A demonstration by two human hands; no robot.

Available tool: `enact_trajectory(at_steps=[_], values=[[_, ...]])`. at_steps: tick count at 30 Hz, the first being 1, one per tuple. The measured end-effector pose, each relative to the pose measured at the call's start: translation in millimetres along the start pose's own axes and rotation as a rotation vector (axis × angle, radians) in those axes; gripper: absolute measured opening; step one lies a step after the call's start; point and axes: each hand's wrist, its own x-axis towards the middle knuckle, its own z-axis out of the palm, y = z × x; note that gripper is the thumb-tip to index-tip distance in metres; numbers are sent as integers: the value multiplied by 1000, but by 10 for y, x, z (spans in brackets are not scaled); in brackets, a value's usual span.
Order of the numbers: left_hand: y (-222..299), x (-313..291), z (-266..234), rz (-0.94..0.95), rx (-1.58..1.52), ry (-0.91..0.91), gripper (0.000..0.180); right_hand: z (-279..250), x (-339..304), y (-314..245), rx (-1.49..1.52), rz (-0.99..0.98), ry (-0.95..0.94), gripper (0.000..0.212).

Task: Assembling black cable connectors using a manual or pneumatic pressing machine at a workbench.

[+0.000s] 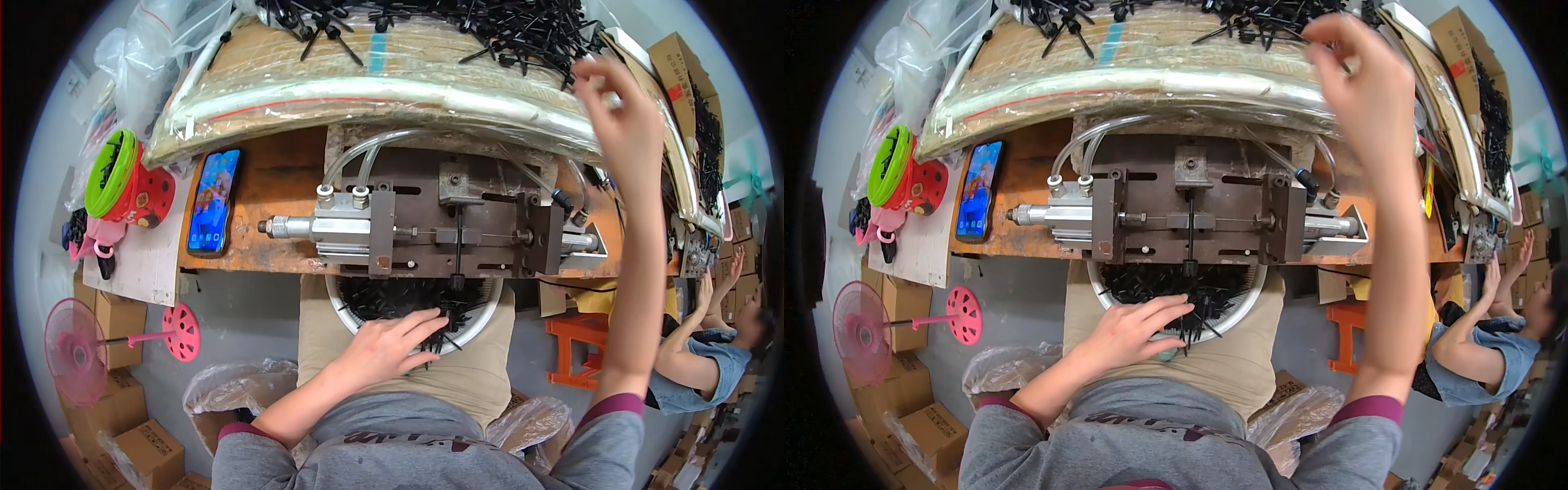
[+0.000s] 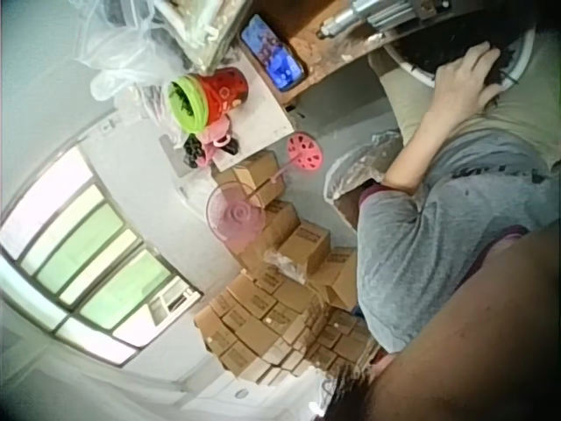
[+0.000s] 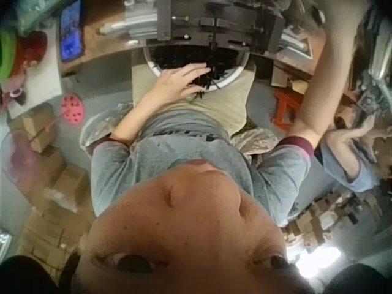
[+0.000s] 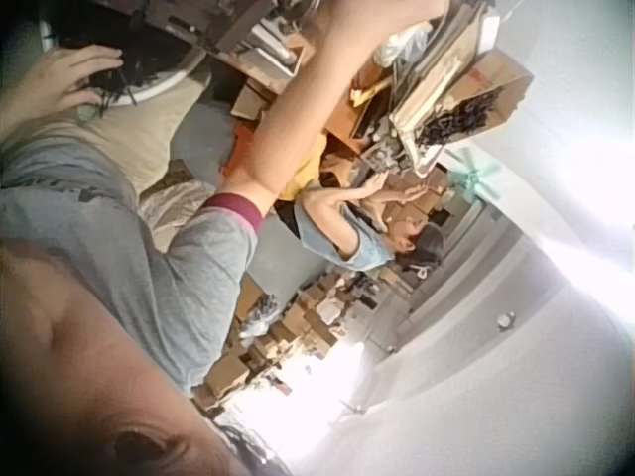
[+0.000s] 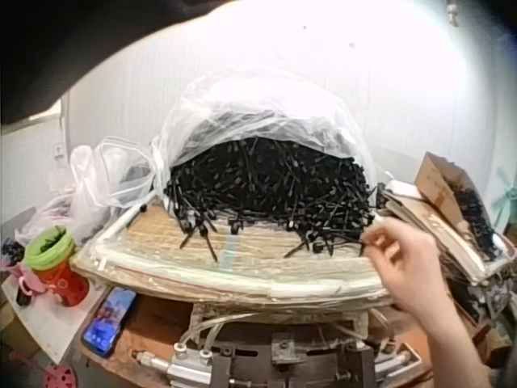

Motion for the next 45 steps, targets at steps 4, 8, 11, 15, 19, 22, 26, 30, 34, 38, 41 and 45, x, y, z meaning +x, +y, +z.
enact_trajectory(at_steps=[4,8,11,15,19,22,26,30,34,38,41,45], values=[[3,-112,33,34,-4,4,48,90,834,1276,-684,-322,-103,67],[-35,-308,73,-4,-19,6,46,391,1139,1670,-379,-138,-420,121],[-52,-392,65,-34,15,11,44,533,1295,1808,-312,1,-589,113],[-108,-452,50,-64,17,34,44,622,1283,1465,-179,122,-660,99],[-93,-366,27,-53,14,3,43,501,1139,1279,-124,104,-651,83],[-87,-343,79,-17,14,29,43,477,1004,1030,-109,40,-608,70],[-52,-345,148,4,16,1,42,473,861,752,-139,25,-505,64],[-49,-359,169,21,7,17,42,401,783,390,-110,102,-501,60],[-74,-388,132,-15,14,12,42,273,725,110,92,187,-566,59],[-82,-387,80,-35,27,18,42,115,711,94,196,120,-559,54],[-86,-393,81,-33,34,31,42,-83,932,192,-93,271,-638,55],[-74,-385,89,-23,40,42,42,-31,846,394,-154,-187,-531,66]])
